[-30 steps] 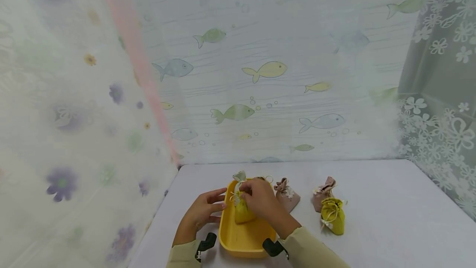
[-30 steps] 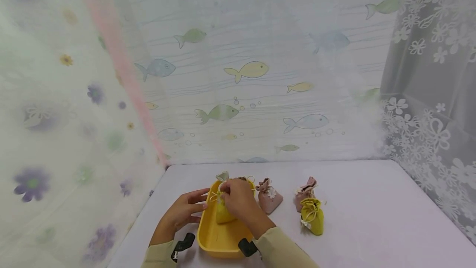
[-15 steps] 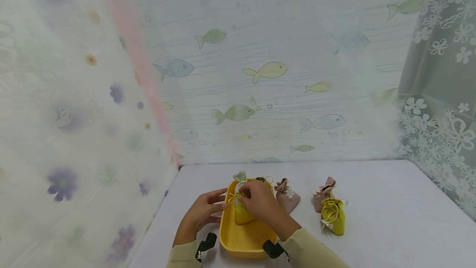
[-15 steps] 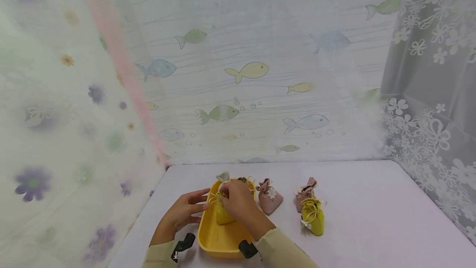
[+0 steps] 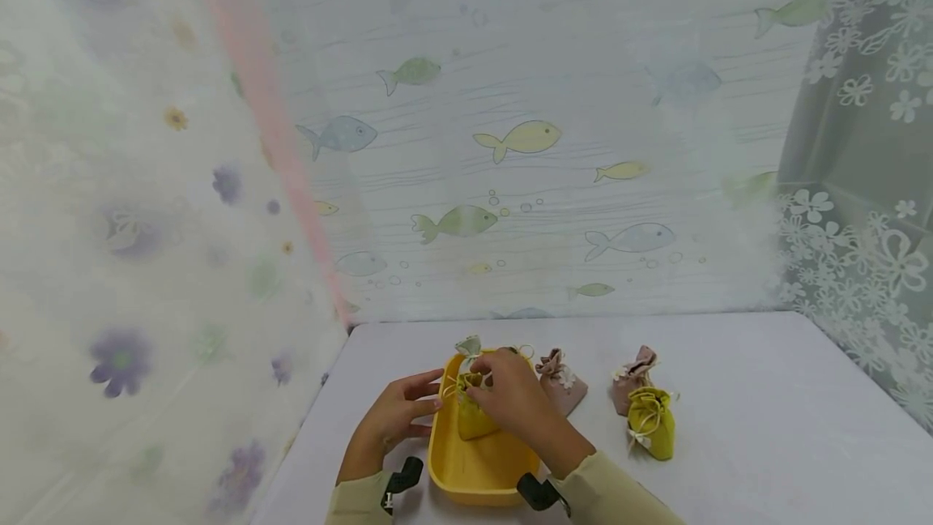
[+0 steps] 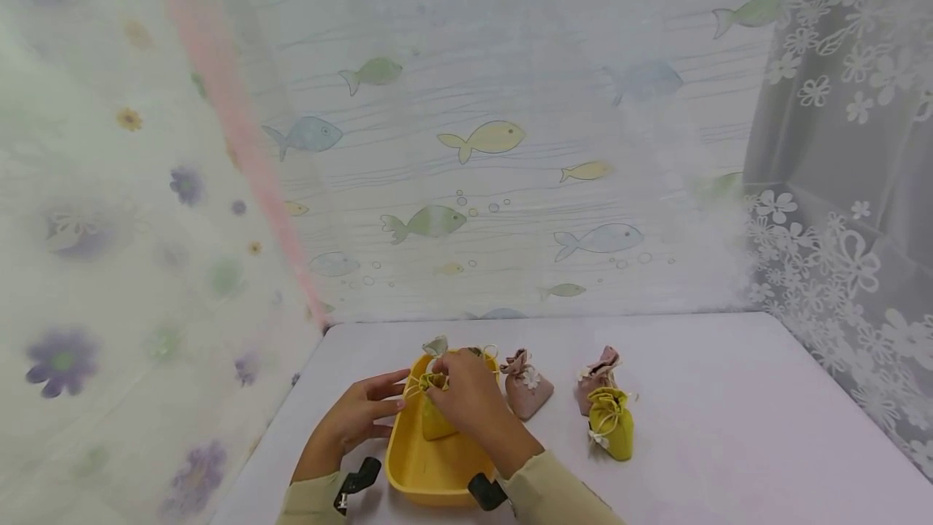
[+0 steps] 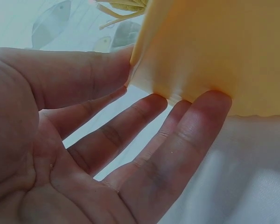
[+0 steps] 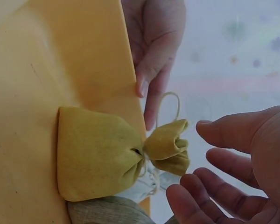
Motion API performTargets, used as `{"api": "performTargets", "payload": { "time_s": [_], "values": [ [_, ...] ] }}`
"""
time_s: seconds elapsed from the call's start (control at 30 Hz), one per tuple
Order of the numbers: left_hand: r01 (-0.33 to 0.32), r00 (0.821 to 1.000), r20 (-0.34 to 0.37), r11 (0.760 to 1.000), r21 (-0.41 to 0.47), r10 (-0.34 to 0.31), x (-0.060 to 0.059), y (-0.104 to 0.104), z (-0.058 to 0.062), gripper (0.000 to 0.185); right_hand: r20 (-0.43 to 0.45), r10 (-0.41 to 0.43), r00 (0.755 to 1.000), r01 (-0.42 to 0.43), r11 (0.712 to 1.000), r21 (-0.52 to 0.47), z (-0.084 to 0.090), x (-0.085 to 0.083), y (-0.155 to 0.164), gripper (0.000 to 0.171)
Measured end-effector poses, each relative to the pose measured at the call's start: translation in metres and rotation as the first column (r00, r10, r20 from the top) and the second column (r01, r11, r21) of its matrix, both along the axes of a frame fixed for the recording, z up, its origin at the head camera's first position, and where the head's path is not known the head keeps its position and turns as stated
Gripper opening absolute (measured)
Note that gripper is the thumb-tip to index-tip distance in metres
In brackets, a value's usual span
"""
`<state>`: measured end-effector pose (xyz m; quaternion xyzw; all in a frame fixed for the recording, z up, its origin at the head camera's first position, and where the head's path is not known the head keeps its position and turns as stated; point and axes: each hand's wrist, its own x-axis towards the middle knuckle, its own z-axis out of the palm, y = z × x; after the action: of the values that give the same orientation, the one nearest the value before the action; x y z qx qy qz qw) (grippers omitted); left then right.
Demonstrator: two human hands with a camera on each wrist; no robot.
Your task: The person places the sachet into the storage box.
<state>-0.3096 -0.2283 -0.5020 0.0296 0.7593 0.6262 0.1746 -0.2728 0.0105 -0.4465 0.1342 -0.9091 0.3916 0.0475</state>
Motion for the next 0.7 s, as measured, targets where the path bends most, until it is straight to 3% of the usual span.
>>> {"api": "performTargets", "payload": {
  "time_s": [0.43,0.7],
  "values": [
    [-0.023,1.0,0.003,0.999,-0.033,0.023,-0.001,0.002,0.001,0.066,-0.132,0.026,0.991,-0.037,0.996,-0.084,0.008,0.021,0.027,0.025],
    [-0.032,0.999,0.008,0.999,-0.021,0.032,-0.001,0.001,-0.002,0.067,-0.206,-0.042,0.978,0.031,0.998,-0.06,0.008,0.033,0.054,0.021]
  ]
}}
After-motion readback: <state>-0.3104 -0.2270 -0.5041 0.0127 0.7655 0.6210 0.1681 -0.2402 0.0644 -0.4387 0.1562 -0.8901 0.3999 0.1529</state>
